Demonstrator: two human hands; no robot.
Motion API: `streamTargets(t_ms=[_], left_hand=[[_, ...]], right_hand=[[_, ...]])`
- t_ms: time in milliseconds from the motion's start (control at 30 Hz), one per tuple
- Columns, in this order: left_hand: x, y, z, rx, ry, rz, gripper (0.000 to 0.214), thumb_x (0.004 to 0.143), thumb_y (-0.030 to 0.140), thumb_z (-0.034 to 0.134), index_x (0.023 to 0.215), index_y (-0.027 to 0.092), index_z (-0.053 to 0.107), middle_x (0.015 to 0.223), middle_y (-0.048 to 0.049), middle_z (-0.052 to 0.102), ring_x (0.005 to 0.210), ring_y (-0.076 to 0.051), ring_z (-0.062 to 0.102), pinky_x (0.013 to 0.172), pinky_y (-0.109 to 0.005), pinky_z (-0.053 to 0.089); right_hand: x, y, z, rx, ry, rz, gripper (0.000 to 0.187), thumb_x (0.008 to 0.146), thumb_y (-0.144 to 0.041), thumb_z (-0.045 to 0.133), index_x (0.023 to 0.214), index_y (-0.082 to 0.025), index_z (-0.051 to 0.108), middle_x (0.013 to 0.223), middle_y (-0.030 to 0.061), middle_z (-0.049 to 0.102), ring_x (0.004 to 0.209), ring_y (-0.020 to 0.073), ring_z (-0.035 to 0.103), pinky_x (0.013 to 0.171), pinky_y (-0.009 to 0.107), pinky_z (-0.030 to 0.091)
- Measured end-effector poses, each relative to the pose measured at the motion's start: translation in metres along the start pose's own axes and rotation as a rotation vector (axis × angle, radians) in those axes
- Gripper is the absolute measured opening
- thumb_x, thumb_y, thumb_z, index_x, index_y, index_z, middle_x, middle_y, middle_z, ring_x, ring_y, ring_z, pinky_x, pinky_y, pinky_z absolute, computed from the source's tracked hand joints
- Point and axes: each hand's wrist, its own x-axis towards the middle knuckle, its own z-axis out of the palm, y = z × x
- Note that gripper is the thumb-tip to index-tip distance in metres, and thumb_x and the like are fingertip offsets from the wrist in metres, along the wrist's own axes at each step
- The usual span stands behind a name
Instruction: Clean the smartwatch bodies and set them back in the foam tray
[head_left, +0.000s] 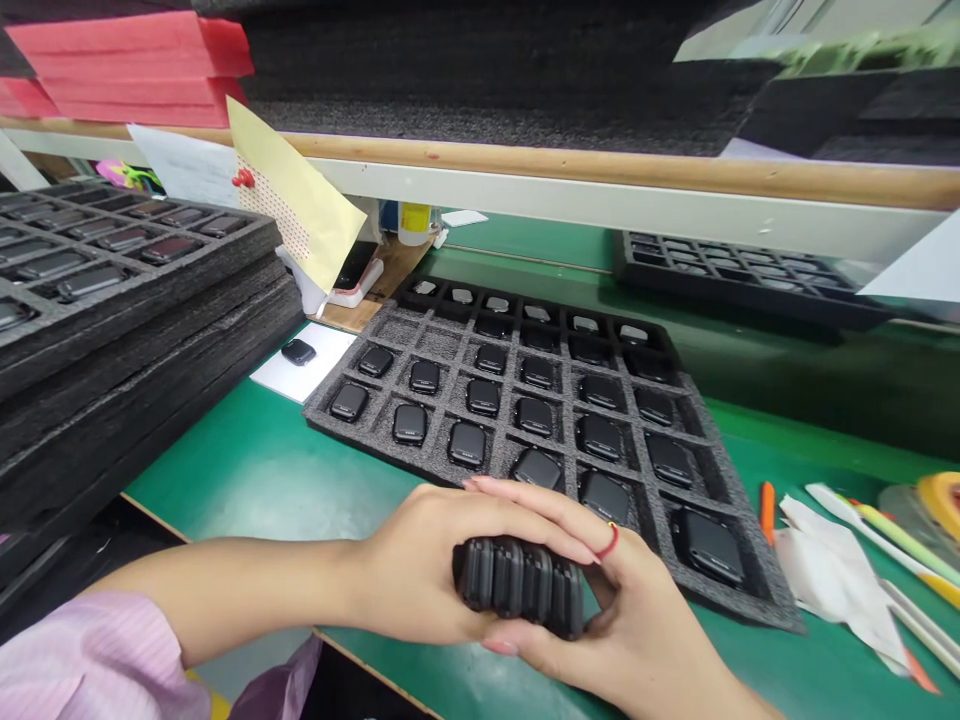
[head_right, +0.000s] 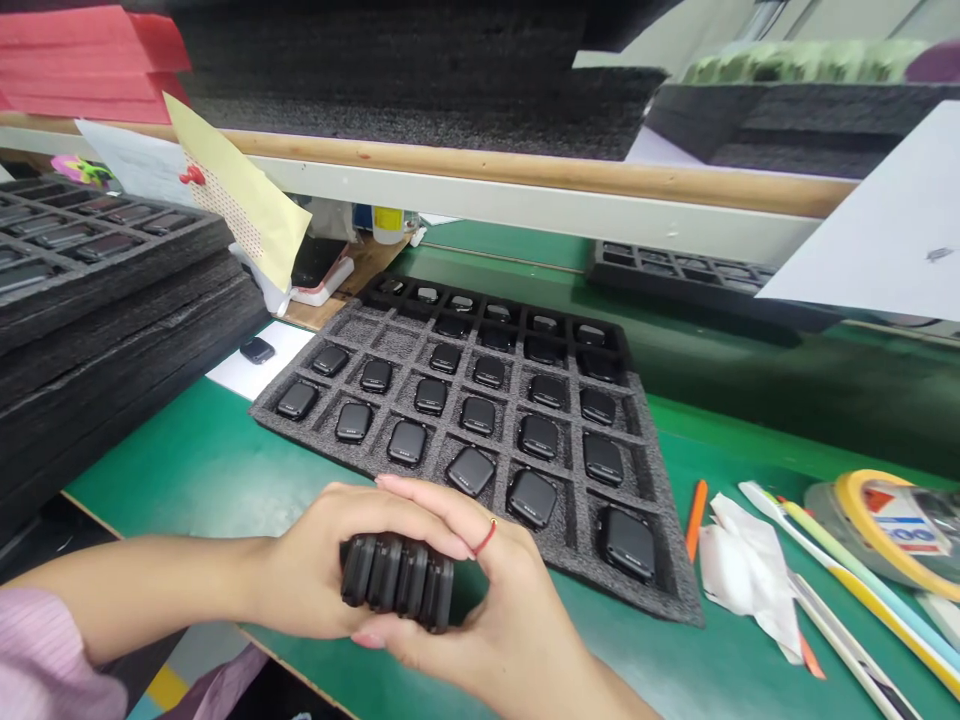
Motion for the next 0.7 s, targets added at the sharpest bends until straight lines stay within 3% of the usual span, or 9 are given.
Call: streamTargets(t_ms=[100, 167, 267, 367, 433, 567, 700], left_hand=[[0.002, 0.004, 0.001, -0.003, 0.029, 0.033, 0.042, 0.078, 0.028, 0.081, 0.119, 0.026, 0.071, 0.118, -0.0026, 0.076, 0.109, -0.022, 0.072, 0.1, -0.032, 0.054], [0.002, 0.007, 0.001, 0.014, 0.039, 0.05, 0.041, 0.078, 0.024, 0.081, 0.118, 0.024, 0.071, 0.116, -0.0036, 0.076, 0.109, -0.021, 0.072, 0.101, -0.03, 0.053], [0.003, 0.008, 0.002, 0.043, 0.047, 0.053, 0.044, 0.077, 0.021, 0.08, 0.12, 0.024, 0.07, 0.117, -0.0043, 0.076, 0.102, -0.02, 0.074, 0.094, -0.028, 0.055], [0.003, 0.007, 0.002, 0.092, 0.079, 0.044, 0.042, 0.076, 0.022, 0.08, 0.117, 0.022, 0.07, 0.113, -0.0061, 0.077, 0.1, -0.021, 0.074, 0.092, -0.029, 0.056], [0.003, 0.007, 0.001, 0.117, 0.09, 0.046, 0.041, 0.076, 0.023, 0.081, 0.115, 0.02, 0.069, 0.111, -0.0066, 0.078, 0.101, -0.022, 0.074, 0.093, -0.03, 0.055], [0.003, 0.009, 0.0, 0.164, 0.108, 0.075, 0.039, 0.078, 0.022, 0.08, 0.116, 0.021, 0.067, 0.114, -0.0046, 0.077, 0.104, -0.02, 0.074, 0.095, -0.028, 0.055], [0.004, 0.009, 0.0, 0.274, 0.189, 0.125, 0.031, 0.082, 0.026, 0.078, 0.111, 0.021, 0.068, 0.111, -0.0036, 0.078, 0.105, -0.019, 0.073, 0.096, -0.028, 0.055]], right_hand=[[-0.003, 0.006, -0.002, 0.162, -0.003, 0.05, 0.086, 0.071, -0.061, 0.081, 0.145, -0.032, 0.048, 0.14, 0.0089, 0.064, 0.129, 0.0295, 0.062, 0.105, 0.041, 0.055], [-0.003, 0.012, -0.005, 0.305, -0.014, 0.118, 0.079, 0.083, -0.074, 0.059, 0.149, -0.034, 0.042, 0.145, 0.0094, 0.06, 0.135, 0.0284, 0.056, 0.108, 0.044, 0.052], [-0.003, 0.02, -0.006, 0.418, -0.08, 0.25, 0.072, 0.094, -0.076, 0.031, 0.15, -0.032, 0.043, 0.13, 0.0104, 0.07, 0.122, 0.0294, 0.066, 0.101, 0.049, 0.055], [-0.002, 0.024, -0.002, 0.415, -0.147, 0.305, 0.08, 0.087, -0.081, 0.041, 0.15, -0.031, 0.042, 0.118, 0.0101, 0.073, 0.101, 0.0299, 0.074, 0.079, 0.043, 0.064], [-0.002, 0.023, 0.001, 0.413, -0.132, 0.293, 0.085, 0.082, -0.082, 0.049, 0.15, -0.03, 0.043, 0.115, 0.0096, 0.073, 0.098, 0.0295, 0.075, 0.073, 0.039, 0.065], [0.0, 0.016, -0.002, 0.411, -0.105, 0.266, 0.065, 0.095, -0.068, 0.043, 0.148, -0.031, 0.046, 0.105, 0.0078, 0.076, 0.112, 0.0288, 0.071, 0.087, 0.042, 0.062], [-0.001, 0.005, -0.009, 0.385, -0.074, 0.237, 0.047, 0.098, -0.051, 0.051, 0.14, -0.032, 0.055, 0.132, 0.0078, 0.069, 0.116, 0.0265, 0.07, 0.089, 0.037, 0.062]])
